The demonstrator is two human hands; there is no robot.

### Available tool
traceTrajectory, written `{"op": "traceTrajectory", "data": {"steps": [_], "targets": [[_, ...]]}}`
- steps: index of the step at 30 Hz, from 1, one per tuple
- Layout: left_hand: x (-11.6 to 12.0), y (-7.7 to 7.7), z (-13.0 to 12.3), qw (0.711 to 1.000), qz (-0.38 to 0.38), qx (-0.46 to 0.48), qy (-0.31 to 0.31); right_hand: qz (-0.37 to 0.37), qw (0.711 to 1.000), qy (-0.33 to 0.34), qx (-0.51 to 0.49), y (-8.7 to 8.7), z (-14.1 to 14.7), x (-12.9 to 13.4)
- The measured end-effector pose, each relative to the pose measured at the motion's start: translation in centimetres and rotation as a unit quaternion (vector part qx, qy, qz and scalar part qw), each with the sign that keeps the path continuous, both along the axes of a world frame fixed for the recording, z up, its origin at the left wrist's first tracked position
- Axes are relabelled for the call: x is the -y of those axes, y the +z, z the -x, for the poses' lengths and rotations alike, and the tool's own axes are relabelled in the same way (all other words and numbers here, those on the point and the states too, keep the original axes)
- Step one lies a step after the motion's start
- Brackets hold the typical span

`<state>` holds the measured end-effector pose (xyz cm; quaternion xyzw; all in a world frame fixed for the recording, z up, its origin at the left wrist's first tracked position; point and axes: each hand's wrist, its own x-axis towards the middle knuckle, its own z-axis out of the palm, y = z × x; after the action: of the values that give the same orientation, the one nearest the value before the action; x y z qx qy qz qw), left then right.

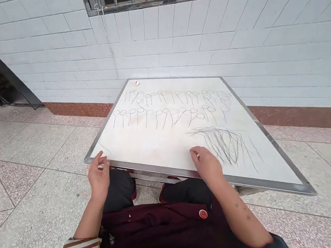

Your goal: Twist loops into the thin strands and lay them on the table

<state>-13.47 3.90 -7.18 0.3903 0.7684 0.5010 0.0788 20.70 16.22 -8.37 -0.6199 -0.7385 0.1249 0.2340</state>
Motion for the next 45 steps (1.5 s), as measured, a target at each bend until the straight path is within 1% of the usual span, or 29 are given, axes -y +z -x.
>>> {"op": "traceTrajectory", "data": {"steps": [2, 3, 5, 7, 9, 11, 15, 20, 23, 25, 27, 28, 29, 30, 31, 32, 33, 34, 35, 36, 37, 39, 43, 45], "targets": [[-0.7, -0.2, 1.4, 0.999, 0.007, -0.042, 0.027, -0.003, 0.997, 0.068, -0.023, -1.0, 2.1, 1.2], [-1.2, -0.3, 2.0, 0.997, 0.015, -0.059, 0.036, 0.0, 0.996, 0.08, -0.024, -1.5, 3.0, 1.8], [-2.2, -0.7, 3.0, 0.995, 0.04, -0.081, 0.045, 0.002, 0.998, 0.07, -0.01, -2.3, 4.1, 2.5], [-3.3, -1.0, 3.5, 0.992, 0.067, -0.092, 0.049, 0.0, 0.999, 0.045, 0.009, -2.9, 4.5, 2.8], [-4.3, -1.3, 3.5, 0.99, 0.087, -0.098, 0.052, -0.011, 0.999, 0.028, 0.028, -3.2, 4.6, 2.9], [-5.0, -1.5, 3.4, 0.989, 0.095, -0.102, 0.051, -0.039, 0.998, 0.021, 0.049, -3.5, 4.6, 3.0], [-5.2, -1.8, 3.3, 0.991, 0.092, -0.091, 0.027, -0.103, 0.991, 0.022, 0.077, -3.9, 4.9, 3.4], [-4.6, -1.5, 3.7, 0.996, 0.08, -0.045, 0.001, -0.112, 0.991, 0.02, 0.074, -4.0, 5.1, 3.5], [-4.1, -1.2, 2.8, 0.998, 0.056, -0.001, -0.018, -0.099, 0.993, 0.022, 0.064, -4.0, 4.9, 3.4], [-3.4, -0.9, 1.3, 0.998, 0.031, 0.041, -0.045, -0.08, 0.996, 0.024, 0.04, -3.8, 4.9, 3.4], [-2.5, -0.5, -0.9, 0.992, 0.003, 0.093, -0.089, -0.042, 0.998, 0.041, -0.033, -3.3, 5.0, 3.5], [-2.0, -0.2, -2.2, 0.986, -0.008, 0.118, -0.116, -0.008, 0.994, 0.054, -0.093, -2.8, 5.2, 3.7], [-1.4, 0.1, -3.6, 0.979, -0.015, 0.141, -0.144, 0.032, 0.983, 0.072, -0.165, -2.2, 5.5, 3.9], [-0.8, 0.5, -4.9, 0.972, -0.018, 0.161, -0.173, 0.081, 0.962, 0.084, -0.247, -1.3, 5.8, 4.2], [-0.1, 0.9, -6.2, 0.959, -0.019, 0.191, -0.208, 0.134, 0.932, 0.086, -0.326, -0.3, 6.3, 4.6], [0.5, 1.2, -7.4, 0.929, -0.028, 0.272, -0.25, 0.171, 0.897, 0.096, -0.396, 0.8, 6.8, 5.0], [1.1, 1.5, -8.4, 0.901, -0.033, 0.334, -0.275, 0.191, 0.864, 0.108, -0.453, 1.9, 7.2, 5.5], [1.6, 1.8, -9.3, 0.881, -0.036, 0.373, -0.288, 0.197, 0.838, 0.117, -0.495, 3.0, 7.6, 5.9], [2.0, 2.0, -10.1, 0.869, -0.037, 0.399, -0.291, 0.191, 0.819, 0.123, -0.527, 4.0, 7.8, 6.3], [2.4, 2.2, -10.7, 0.866, -0.038, 0.409, -0.287, 0.187, 0.805, 0.127, -0.549, 4.8, 8.0, 6.7], [2.6, 2.3, -11.2, 0.866, -0.038, 0.411, -0.284, 0.182, 0.795, 0.128, -0.565, 5.5, 8.0, 7.0], [2.9, 2.5, -11.9, 0.868, -0.036, 0.405, -0.285, 0.173, 0.781, 0.125, -0.586, 6.2, 7.8, 7.6], [3.2, 2.5, -12.7, 0.866, -0.025, 0.391, -0.31, 0.161, 0.769, 0.115, -0.608, 6.4, 7.2, 8.3], [3.4, 2.4, -12.9, 0.856, -0.018, 0.396, -0.33, 0.162, 0.763, 0.116, -0.615, 6.5, 7.0, 8.5]]}}
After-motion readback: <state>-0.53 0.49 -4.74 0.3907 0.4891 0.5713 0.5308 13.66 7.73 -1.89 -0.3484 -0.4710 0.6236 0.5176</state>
